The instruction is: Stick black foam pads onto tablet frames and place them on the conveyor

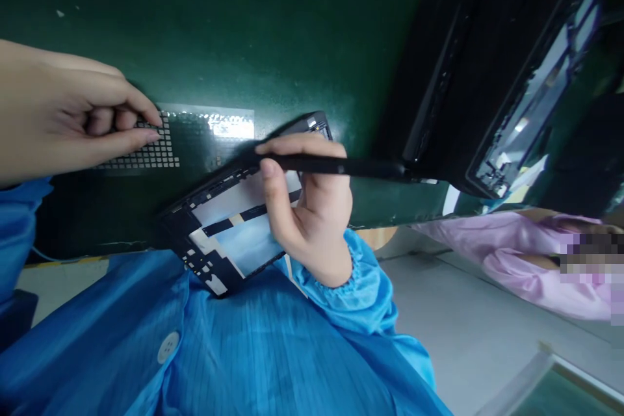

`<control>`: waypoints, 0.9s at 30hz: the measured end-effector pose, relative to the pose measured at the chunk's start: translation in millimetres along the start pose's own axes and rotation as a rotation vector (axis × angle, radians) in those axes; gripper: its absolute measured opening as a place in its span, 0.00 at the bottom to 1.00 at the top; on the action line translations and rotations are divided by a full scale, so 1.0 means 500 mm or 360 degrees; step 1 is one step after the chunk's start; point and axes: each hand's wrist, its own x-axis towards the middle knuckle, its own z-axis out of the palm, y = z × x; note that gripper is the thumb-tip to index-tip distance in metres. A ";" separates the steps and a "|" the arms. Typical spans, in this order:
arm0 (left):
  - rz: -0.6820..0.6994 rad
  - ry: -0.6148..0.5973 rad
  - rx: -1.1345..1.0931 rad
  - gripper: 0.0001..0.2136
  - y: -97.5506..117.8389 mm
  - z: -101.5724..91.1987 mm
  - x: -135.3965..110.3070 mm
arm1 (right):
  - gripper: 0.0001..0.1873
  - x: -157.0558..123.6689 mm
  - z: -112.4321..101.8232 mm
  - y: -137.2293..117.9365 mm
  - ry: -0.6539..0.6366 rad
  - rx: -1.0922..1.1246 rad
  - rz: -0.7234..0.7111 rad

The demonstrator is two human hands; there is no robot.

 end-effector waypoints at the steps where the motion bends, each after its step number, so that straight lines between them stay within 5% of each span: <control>1: 0.0026 0.0042 0.0049 0.19 0.009 -0.004 0.002 | 0.10 0.018 0.007 -0.010 -0.0137 0.0035 0.0009; 4: 0.0003 0.0049 0.0147 0.23 0.034 -0.013 0.008 | 0.05 0.073 0.040 -0.017 -0.0695 0.0092 -0.0097; 6: -0.0094 -0.0034 0.0198 0.23 0.043 -0.017 0.012 | 0.06 0.095 0.060 -0.007 -0.0888 0.0112 -0.0178; 16: -0.0090 -0.0070 0.0215 0.23 0.041 -0.019 0.009 | 0.05 0.102 0.072 0.006 -0.0899 0.0173 -0.0227; 19: -0.0049 -0.0054 0.0212 0.24 0.040 -0.018 0.009 | 0.04 0.089 0.059 0.005 -0.0734 0.0394 0.0005; 24: -0.0012 0.0053 0.0165 0.28 0.022 -0.009 0.007 | 0.04 0.019 0.011 0.037 0.0216 0.0295 0.0025; 27: 0.0031 0.0060 0.0111 0.21 0.007 0.001 0.002 | 0.05 -0.014 -0.004 0.066 0.0297 0.0183 -0.0018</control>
